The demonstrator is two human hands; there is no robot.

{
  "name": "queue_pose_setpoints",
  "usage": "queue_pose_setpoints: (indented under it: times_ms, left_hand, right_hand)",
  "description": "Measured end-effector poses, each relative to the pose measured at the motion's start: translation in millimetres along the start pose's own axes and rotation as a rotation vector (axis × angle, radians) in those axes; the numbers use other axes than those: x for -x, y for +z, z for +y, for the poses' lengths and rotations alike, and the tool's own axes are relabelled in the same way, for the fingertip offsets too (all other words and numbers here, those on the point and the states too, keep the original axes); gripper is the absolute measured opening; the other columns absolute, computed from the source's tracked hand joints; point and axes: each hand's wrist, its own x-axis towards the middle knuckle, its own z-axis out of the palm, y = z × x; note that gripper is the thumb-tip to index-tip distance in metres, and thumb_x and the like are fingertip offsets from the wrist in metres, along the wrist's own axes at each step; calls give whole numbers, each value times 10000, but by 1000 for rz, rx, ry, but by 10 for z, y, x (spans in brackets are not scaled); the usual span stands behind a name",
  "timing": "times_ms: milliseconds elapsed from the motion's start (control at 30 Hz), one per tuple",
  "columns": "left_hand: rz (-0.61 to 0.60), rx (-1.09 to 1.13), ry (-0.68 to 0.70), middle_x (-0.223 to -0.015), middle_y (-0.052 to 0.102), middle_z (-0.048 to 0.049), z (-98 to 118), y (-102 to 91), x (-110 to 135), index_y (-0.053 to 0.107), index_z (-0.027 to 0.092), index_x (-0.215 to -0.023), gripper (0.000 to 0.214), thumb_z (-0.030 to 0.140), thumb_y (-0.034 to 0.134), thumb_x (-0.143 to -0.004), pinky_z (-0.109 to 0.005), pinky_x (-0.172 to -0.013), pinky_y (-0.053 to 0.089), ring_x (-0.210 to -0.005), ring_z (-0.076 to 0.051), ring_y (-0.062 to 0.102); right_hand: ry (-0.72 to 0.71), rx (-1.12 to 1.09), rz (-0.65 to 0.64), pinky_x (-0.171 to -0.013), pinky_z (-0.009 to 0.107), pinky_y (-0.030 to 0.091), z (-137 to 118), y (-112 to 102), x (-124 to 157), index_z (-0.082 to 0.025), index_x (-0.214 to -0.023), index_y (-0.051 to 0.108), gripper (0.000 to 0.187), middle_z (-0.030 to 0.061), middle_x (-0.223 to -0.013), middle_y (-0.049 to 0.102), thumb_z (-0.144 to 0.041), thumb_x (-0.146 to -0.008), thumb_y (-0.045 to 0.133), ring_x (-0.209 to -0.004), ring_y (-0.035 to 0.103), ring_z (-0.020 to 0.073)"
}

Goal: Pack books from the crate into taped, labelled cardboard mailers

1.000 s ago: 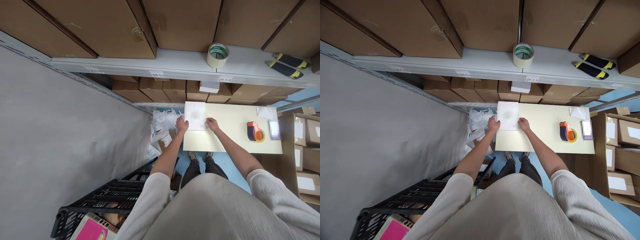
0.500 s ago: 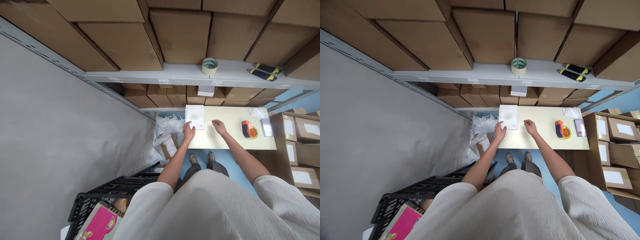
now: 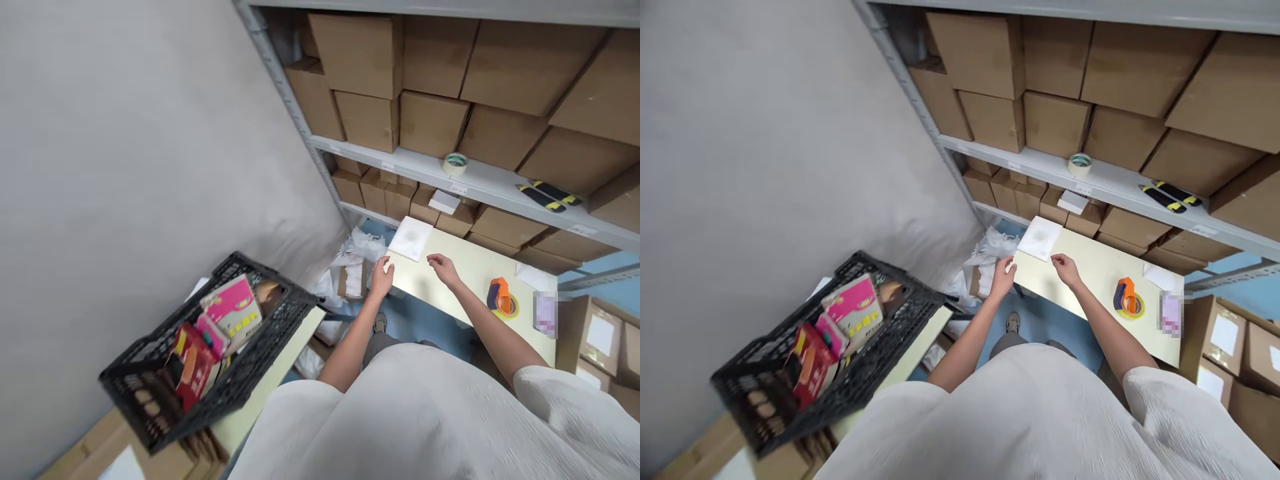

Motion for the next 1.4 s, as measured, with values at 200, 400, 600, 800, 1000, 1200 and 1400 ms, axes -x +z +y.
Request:
queue_pose_setpoints:
  times_ms: [200,400,600,800,1000,1200,1400]
  left_hand:
    - [204,56,-4,-1367,731,-116,-67,-320,782,713,235,-1289,330,194,633,-972,-452,-1207,480,-1345,-268,662]
    - [440,38,-89,-1361,737,-102,-231,-1088,1562,726,245,-1280,322,181,635,-978,-425,-1188,496,-1329,-254,674]
    - [664,8,-159,-1392,721,-99,-580,-1846,2408,718,237,-1287,308,192,627,-996,-415,-1204,470,-1363,-244,644]
    - [853,19,-188,-1350,731,-123,-1134,-2532,3276,711,213,-1278,297,206,635,-991,-461,-1164,497,-1299,-276,665]
    - [925,57,-229,-1356,727,-118,-1850,-3383,4173,711,221,-1293,312,207,641,-989,-450,-1151,515,-1303,-268,671]
    - [926,46,-262,-1356,721,-128,-2558,-4370,4952,704,201,-1304,334,188,638,-977,-445,-1187,500,-1319,-262,675]
    - [922,47,-331,-1373,708,-137,-3043,-5118,5423,701,194,-1305,356,159,624,-959,-449,-1192,503,-1340,-271,664]
  right_hand:
    - [-101,31,-250,-877,392,579,-141,547,319,-212,-984,748,334,95,-1079,797,-452,-796,612,-996,717,254]
    - [-238,74,-536,-922,392,578,-426,1358,786,-216,-995,740,349,84,-1036,799,-485,-803,624,-998,725,252]
    - [-349,117,-757,-882,392,577,-596,2239,1324,-216,-1016,742,419,87,-1007,786,-566,-825,612,-953,711,251]
    - [-471,101,-935,-916,407,571,-676,3240,2204,-223,-979,753,378,88,-989,786,-545,-826,630,-947,706,254]
    - [-541,112,-1055,-939,402,565,-703,4219,3398,-216,-1002,775,336,84,-1025,810,-482,-844,642,-963,712,246]
    - [-560,175,-1136,-974,403,561,-657,5164,4493,-189,-1040,774,341,97,-1091,815,-452,-877,630,-994,724,242]
    - [-550,297,-1113,-1006,395,565,-617,5807,5060,-194,-1050,783,273,95,-1118,816,-374,-922,622,-1030,737,241]
